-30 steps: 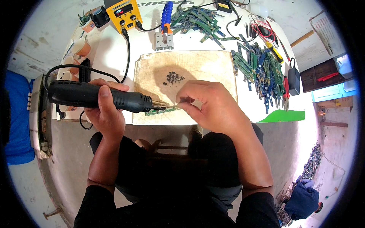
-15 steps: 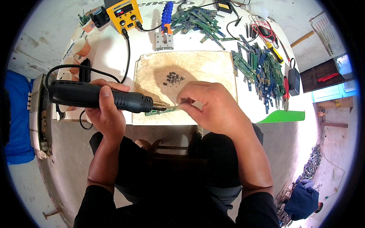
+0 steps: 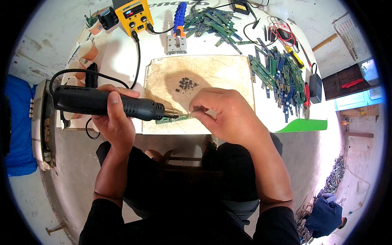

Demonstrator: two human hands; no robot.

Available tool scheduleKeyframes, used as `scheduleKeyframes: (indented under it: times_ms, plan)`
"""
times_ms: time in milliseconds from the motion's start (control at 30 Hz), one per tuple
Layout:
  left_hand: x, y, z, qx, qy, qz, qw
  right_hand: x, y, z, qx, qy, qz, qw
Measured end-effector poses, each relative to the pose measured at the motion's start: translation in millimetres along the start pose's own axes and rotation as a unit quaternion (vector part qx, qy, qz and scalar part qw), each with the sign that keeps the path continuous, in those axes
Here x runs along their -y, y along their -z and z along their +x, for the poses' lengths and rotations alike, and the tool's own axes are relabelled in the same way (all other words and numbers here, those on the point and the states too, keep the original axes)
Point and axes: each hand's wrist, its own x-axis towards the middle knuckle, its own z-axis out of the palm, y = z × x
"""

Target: The person uses a hot air gun and tweezers to remove small electronic components from a green circuit board. They heat the solder joints and lift the components off, placing them on a work mat. The person repeats this process for multiple components on the board.

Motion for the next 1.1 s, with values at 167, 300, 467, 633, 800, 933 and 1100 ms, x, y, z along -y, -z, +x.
scheduleKeyframes:
  times_ms: [167,300,467,633,800,933,1100]
  plan:
    - [2,2,-1,0.003,-0.003,-0.006,1.000,3,1,1,0.005,-0.006,-0.005,1.000]
    - [2,1,-2,-0.003,0.001,0.003,1.000,2,1,1,0.001,-0.001,0.001,1.000]
    - [-2,0,0,-0.004,0.007,-0.006,1.000,0,0,1,-0.068,-0.007,-0.050,0.996]
    - [0,-1,-1,-0.007,0.000,0.011,1.000,-8,1,5,-0.098,-0.040,-0.083,0.991]
    - [0,0,-2,-0.001,0.005,0.011,1.000,-11,-3,9,-0.155,-0.069,-0.061,0.984]
    - [-1,0,-2,-0.005,0.016,-0.005,1.000,-10,1,6,-0.120,-0.078,-0.013,0.990]
    - [0,1,-2,0.001,0.011,-0.002,1.000,-12,2,5,-0.088,-0.121,0.013,0.989]
